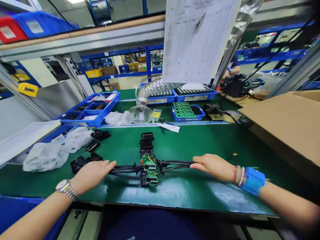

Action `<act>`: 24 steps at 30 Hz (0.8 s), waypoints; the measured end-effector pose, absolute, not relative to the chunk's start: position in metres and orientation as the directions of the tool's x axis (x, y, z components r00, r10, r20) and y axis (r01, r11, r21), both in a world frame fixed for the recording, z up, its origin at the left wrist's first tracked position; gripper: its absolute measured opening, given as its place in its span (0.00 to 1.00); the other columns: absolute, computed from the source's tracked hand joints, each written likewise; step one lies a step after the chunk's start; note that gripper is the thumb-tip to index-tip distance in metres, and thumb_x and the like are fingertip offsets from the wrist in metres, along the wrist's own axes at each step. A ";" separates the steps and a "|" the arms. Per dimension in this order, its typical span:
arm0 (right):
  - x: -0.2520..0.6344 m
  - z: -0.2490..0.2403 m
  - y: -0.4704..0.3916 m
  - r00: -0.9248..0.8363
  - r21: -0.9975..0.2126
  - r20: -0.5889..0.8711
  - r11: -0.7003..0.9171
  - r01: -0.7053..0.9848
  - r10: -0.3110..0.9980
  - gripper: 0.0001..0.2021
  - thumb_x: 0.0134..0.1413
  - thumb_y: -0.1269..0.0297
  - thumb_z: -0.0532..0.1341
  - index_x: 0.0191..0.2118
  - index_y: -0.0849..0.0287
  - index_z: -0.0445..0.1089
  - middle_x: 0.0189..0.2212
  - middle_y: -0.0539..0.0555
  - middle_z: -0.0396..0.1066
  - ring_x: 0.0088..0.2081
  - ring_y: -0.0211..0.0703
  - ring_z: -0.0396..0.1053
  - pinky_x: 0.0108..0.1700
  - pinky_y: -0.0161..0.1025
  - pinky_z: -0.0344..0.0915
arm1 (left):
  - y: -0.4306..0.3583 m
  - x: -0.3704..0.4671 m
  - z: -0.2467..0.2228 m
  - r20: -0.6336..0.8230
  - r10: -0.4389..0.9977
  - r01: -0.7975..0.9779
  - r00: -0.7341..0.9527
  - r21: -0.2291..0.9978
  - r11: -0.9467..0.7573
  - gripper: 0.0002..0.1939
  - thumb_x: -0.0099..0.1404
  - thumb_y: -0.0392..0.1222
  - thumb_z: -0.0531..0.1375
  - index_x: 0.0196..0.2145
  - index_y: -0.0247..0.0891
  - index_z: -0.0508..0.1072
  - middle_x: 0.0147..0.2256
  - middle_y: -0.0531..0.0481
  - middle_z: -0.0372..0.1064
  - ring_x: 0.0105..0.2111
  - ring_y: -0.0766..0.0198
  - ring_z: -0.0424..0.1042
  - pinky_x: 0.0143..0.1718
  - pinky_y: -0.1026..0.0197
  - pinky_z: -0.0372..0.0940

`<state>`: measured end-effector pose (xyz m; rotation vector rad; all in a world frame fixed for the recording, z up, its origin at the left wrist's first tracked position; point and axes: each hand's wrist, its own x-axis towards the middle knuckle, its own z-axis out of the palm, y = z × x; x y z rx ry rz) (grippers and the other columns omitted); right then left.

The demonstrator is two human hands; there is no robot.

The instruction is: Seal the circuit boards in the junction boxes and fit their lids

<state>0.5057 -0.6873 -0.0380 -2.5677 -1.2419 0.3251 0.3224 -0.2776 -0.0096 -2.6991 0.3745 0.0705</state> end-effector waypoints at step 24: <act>0.529 -0.069 -0.535 0.690 -0.579 -0.401 -0.750 0.318 0.602 0.24 0.51 0.44 0.53 0.18 0.60 0.60 0.17 0.49 0.58 0.22 0.36 0.54 0.24 0.35 0.49 | -0.334 0.400 -0.085 -0.172 -0.159 -0.044 0.972 0.532 -0.845 0.12 0.65 0.46 0.50 0.34 0.38 0.69 0.28 0.52 0.68 0.31 0.63 0.64 0.36 0.60 0.59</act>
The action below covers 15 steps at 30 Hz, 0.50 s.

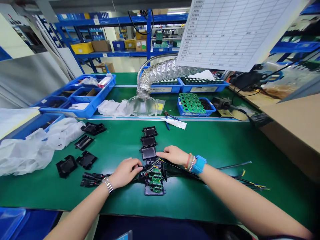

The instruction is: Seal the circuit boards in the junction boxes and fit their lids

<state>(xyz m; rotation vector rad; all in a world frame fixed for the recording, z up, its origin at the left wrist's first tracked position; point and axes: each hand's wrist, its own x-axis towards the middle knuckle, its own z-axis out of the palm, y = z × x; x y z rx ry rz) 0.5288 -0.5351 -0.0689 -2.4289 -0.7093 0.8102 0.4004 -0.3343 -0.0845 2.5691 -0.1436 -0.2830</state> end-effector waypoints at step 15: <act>0.497 -0.065 -0.580 0.637 -0.878 -0.247 -0.446 0.171 0.731 0.22 0.51 0.50 0.57 0.48 0.59 0.59 0.28 0.50 0.63 0.25 0.37 0.60 0.29 0.36 0.59 | -0.335 0.384 -0.061 -0.019 -0.085 -0.056 0.996 0.604 -0.795 0.12 0.67 0.41 0.46 0.34 0.38 0.66 0.32 0.50 0.66 0.33 0.63 0.65 0.35 0.61 0.60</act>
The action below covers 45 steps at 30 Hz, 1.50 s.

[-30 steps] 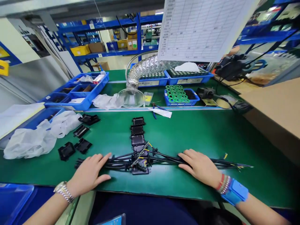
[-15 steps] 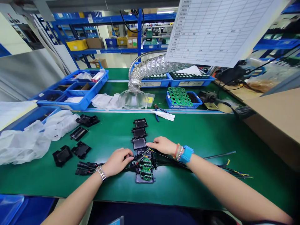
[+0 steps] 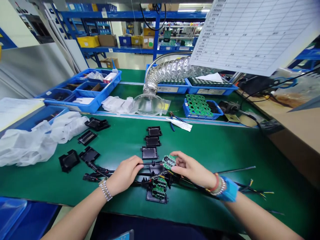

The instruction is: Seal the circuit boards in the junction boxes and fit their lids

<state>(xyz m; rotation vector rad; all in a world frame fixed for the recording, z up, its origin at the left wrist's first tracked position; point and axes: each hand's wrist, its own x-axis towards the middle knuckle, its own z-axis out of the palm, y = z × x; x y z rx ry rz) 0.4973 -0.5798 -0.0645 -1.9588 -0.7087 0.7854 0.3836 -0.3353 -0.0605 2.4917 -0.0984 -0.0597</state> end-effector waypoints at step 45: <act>0.642 -0.084 -0.574 0.690 0.129 0.100 -0.697 0.706 0.717 0.15 0.62 0.59 0.47 0.42 0.52 0.71 0.41 0.54 0.69 0.35 0.40 0.67 0.26 0.33 0.52 | -0.236 0.507 -0.073 0.104 -0.118 -0.116 0.988 -0.029 -0.993 0.15 0.67 0.49 0.47 0.39 0.46 0.71 0.39 0.55 0.71 0.33 0.66 0.70 0.27 0.67 0.58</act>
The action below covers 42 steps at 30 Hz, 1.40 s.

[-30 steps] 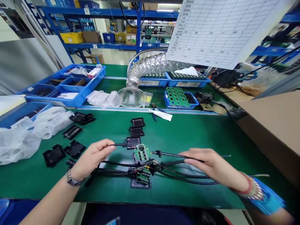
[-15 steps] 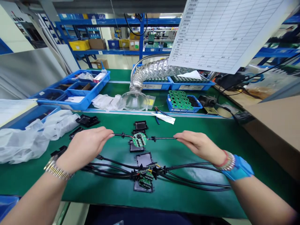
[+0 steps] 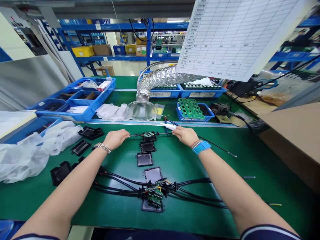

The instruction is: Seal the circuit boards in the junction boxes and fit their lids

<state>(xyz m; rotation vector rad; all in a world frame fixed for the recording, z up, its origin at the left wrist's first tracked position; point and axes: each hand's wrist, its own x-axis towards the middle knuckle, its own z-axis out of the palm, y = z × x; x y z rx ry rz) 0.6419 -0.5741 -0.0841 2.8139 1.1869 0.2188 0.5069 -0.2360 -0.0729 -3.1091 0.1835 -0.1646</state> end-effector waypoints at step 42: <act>0.477 -0.067 -0.557 0.670 -0.798 -0.300 -0.563 0.214 0.679 0.16 0.49 0.51 0.58 0.22 0.60 0.62 0.21 0.46 0.57 0.24 0.34 0.55 0.27 0.33 0.54 | -0.335 0.377 -0.094 -0.021 -0.323 -0.260 0.946 0.542 -0.799 0.13 0.66 0.47 0.50 0.41 0.42 0.71 0.34 0.48 0.66 0.36 0.61 0.65 0.38 0.59 0.59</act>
